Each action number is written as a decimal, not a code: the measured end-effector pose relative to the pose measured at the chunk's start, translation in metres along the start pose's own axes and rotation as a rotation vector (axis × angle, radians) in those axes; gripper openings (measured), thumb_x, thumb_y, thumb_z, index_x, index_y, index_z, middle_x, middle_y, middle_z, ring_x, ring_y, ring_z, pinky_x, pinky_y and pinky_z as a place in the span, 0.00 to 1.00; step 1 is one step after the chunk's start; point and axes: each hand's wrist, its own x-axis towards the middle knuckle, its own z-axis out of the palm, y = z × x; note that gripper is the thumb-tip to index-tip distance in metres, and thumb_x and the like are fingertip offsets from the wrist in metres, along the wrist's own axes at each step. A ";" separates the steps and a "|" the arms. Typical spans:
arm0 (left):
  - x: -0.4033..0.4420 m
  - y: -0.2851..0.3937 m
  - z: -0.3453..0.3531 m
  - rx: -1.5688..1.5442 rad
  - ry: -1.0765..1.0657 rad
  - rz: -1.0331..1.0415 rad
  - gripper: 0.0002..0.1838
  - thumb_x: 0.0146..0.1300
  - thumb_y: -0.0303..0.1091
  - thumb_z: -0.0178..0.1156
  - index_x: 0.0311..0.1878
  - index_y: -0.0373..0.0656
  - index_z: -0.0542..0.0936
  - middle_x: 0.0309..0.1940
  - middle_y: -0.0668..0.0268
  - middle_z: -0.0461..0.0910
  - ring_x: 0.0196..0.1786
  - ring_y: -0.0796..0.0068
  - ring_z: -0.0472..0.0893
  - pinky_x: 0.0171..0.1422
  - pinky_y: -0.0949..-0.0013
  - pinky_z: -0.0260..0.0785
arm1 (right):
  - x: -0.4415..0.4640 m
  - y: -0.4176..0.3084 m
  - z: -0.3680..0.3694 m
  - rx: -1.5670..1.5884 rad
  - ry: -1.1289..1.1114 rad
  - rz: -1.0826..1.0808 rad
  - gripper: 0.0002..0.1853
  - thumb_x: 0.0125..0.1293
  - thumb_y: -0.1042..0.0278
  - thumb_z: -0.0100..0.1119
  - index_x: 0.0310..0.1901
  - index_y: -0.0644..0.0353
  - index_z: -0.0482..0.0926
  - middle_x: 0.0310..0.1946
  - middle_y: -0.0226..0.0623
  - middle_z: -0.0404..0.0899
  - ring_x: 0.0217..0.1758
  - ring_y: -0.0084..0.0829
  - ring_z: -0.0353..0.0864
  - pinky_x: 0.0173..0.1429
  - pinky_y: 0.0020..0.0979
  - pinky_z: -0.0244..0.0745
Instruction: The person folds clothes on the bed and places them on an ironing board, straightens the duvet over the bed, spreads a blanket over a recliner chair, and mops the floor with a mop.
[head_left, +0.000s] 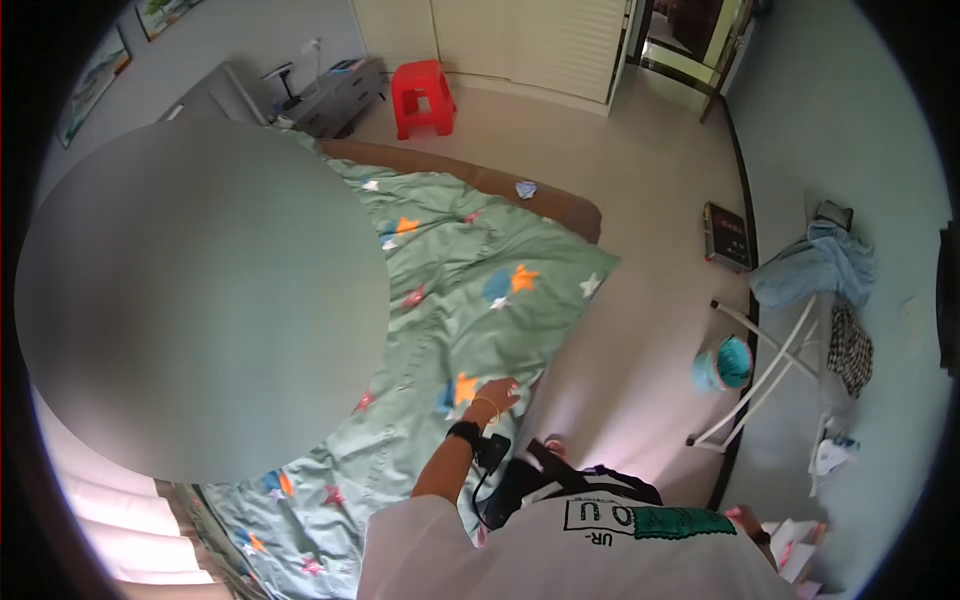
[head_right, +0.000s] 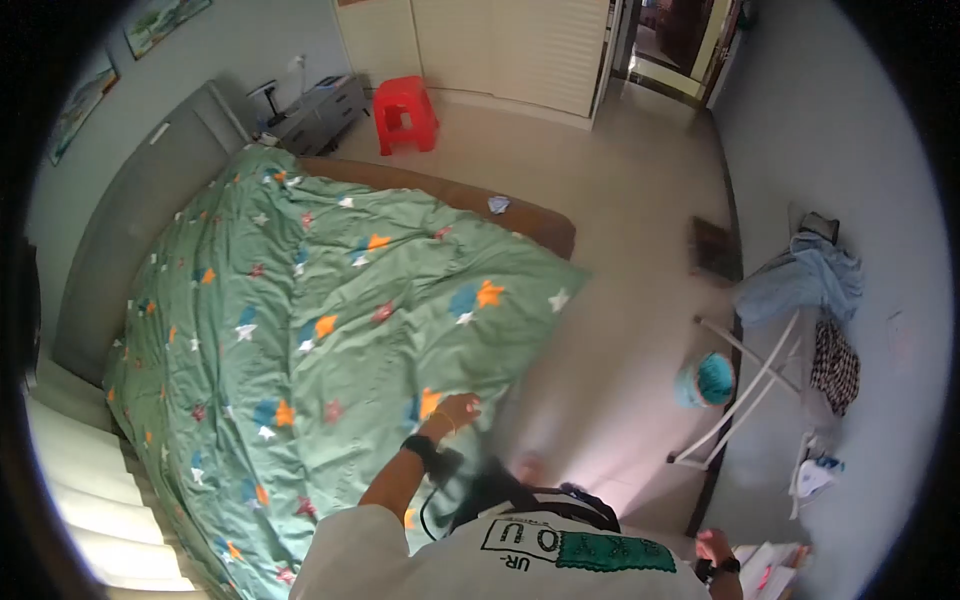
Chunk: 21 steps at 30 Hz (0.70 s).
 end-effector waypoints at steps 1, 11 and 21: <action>0.030 0.012 0.001 -0.062 0.032 0.000 0.17 0.47 0.42 0.57 0.41 0.49 0.75 0.33 0.62 0.79 0.39 0.61 0.77 0.44 0.62 0.69 | 0.021 -0.037 -0.024 0.014 0.065 -0.077 0.05 0.50 0.67 0.55 0.27 0.58 0.74 0.22 0.38 0.75 0.27 0.33 0.76 0.31 0.32 0.70; 0.337 0.085 -0.050 -0.302 0.410 -0.580 0.36 0.44 0.66 0.53 0.42 0.38 0.76 0.37 0.52 0.76 0.42 0.58 0.76 0.49 0.62 0.67 | 0.221 -0.290 -0.206 0.147 0.166 -0.553 0.09 0.49 0.70 0.58 0.34 0.58 0.74 0.21 0.33 0.74 0.25 0.25 0.73 0.31 0.27 0.70; 0.416 0.055 -0.064 0.259 -0.262 -0.597 0.21 0.50 0.44 0.47 0.36 0.37 0.78 0.39 0.53 0.77 0.45 0.56 0.76 0.49 0.60 0.67 | 0.418 -0.248 -0.348 -0.106 -0.206 -0.144 0.10 0.51 0.65 0.54 0.34 0.59 0.74 0.25 0.39 0.77 0.28 0.36 0.77 0.33 0.34 0.72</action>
